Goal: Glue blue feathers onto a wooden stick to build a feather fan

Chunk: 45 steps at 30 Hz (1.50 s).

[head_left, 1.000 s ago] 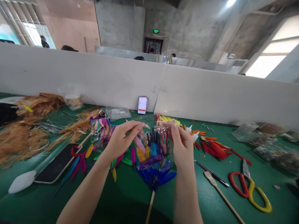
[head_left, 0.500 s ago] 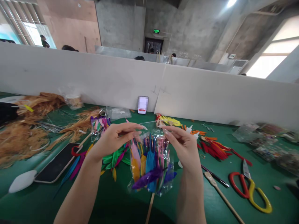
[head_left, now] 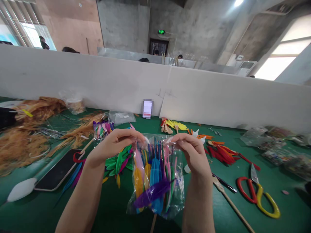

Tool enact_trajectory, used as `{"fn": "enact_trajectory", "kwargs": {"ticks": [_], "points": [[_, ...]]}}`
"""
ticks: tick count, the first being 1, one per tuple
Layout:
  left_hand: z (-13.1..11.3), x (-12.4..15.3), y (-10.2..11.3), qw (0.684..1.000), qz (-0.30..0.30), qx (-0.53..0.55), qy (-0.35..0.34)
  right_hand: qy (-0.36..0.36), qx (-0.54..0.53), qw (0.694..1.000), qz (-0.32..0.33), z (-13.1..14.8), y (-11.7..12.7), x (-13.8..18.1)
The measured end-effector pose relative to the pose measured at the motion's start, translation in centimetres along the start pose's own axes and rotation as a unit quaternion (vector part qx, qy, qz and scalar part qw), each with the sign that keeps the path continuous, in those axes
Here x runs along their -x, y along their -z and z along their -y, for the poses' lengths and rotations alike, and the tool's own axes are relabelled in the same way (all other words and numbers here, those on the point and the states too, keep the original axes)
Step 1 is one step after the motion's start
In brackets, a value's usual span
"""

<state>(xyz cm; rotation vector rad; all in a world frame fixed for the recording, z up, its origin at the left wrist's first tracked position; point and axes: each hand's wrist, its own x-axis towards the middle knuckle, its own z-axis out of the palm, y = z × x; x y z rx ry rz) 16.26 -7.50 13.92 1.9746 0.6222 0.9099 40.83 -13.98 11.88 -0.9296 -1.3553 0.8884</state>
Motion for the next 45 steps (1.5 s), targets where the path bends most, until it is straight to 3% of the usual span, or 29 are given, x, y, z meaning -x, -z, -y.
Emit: {"fn": "enact_trajectory", "kwargs": {"ticks": [4,7,13,18,21,24,27,31,36,40,45], "points": [[-0.5,0.0,0.1,0.999,0.036,0.001,-0.025,-0.003,-0.031,0.999,-0.013,-0.2,-0.5,-0.6],[-0.5,0.0,0.0,0.997,0.057,0.026,-0.043,-0.025,0.005,0.998,-0.05,0.0,-1.1,-0.8],[0.6,-0.8,-1.0,0.995,-0.051,-0.084,0.001,-0.043,0.053,0.997,-0.046,0.0,-1.8,-1.0],[3.5,-2.2,-1.0,0.998,-0.056,-0.023,0.03,-0.048,0.1,0.99,-0.083,-1.3,-0.8,-1.3],[6.2,-3.3,-0.6,0.983,-0.169,0.035,0.064,-0.037,0.153,0.976,-0.151,-1.7,0.4,-1.3],[9.7,-4.4,-1.0,0.925,-0.33,0.141,0.121,0.008,0.179,0.957,-0.226,-1.4,1.3,-0.9],[13.2,-5.1,-2.8,0.899,-0.377,0.17,0.142,0.038,0.175,0.953,-0.246,-0.7,1.4,-0.5],[16.0,-5.4,-5.4,0.901,-0.347,0.184,0.183,0.045,0.163,0.957,-0.237,-0.3,0.8,-0.4],[16.2,-5.2,-6.0,0.935,-0.245,0.141,0.214,0.041,0.174,0.957,-0.229,-0.5,0.7,-0.5],[16.0,-4.9,-5.7,0.963,-0.141,0.031,0.228,0.03,0.172,0.96,-0.219,-0.4,0.6,-0.5],[16.6,-4.3,-6.0,0.956,-0.064,-0.14,0.248,0.028,0.156,0.963,-0.219,-0.4,0.4,-0.4]]}}
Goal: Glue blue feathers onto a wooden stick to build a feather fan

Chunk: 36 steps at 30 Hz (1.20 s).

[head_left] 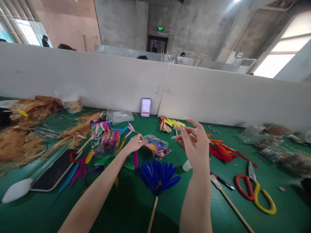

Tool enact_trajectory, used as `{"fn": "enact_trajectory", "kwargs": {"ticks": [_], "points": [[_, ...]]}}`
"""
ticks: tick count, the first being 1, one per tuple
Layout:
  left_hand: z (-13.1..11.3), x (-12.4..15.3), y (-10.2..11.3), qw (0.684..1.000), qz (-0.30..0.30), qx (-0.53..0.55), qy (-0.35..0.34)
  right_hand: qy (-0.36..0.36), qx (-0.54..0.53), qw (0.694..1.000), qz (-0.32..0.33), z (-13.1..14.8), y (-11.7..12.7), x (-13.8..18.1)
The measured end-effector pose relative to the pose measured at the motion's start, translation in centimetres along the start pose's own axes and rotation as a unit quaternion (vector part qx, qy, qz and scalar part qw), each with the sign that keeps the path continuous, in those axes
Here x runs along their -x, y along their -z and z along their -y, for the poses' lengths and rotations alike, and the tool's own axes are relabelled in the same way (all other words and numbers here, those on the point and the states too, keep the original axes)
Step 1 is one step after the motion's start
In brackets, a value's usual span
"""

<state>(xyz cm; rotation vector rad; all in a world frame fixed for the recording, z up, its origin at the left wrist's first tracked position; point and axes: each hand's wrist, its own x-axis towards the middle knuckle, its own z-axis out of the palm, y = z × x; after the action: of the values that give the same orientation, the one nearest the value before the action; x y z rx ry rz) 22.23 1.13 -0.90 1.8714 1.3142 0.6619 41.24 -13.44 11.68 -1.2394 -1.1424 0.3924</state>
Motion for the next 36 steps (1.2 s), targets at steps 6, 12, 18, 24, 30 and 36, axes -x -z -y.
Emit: {"fn": "enact_trajectory", "kwargs": {"ticks": [6,12,18,24,30,36], "points": [[-0.3,0.8,-0.3,0.992,0.006,-0.124,0.002,0.0,0.009,1.0,0.005,-0.4,0.1,-0.1],[0.4,0.4,-1.1,0.989,0.049,-0.137,0.024,-0.012,0.011,1.0,0.02,-0.1,-0.5,0.1],[1.1,-0.3,-1.8,0.991,0.065,-0.1,0.063,-0.019,-0.008,0.999,0.035,0.4,-0.9,0.3],[1.0,-0.2,-2.1,0.99,0.071,-0.097,0.067,-0.043,0.037,0.995,0.084,0.3,-0.2,0.2],[0.9,0.0,-2.8,0.993,0.03,-0.118,0.008,-0.176,0.33,0.898,0.23,-2.6,-1.4,-0.6],[1.0,-0.2,-3.0,0.993,0.029,-0.111,0.017,-0.267,0.426,0.809,0.303,-7.4,-4.1,-1.1]]}}
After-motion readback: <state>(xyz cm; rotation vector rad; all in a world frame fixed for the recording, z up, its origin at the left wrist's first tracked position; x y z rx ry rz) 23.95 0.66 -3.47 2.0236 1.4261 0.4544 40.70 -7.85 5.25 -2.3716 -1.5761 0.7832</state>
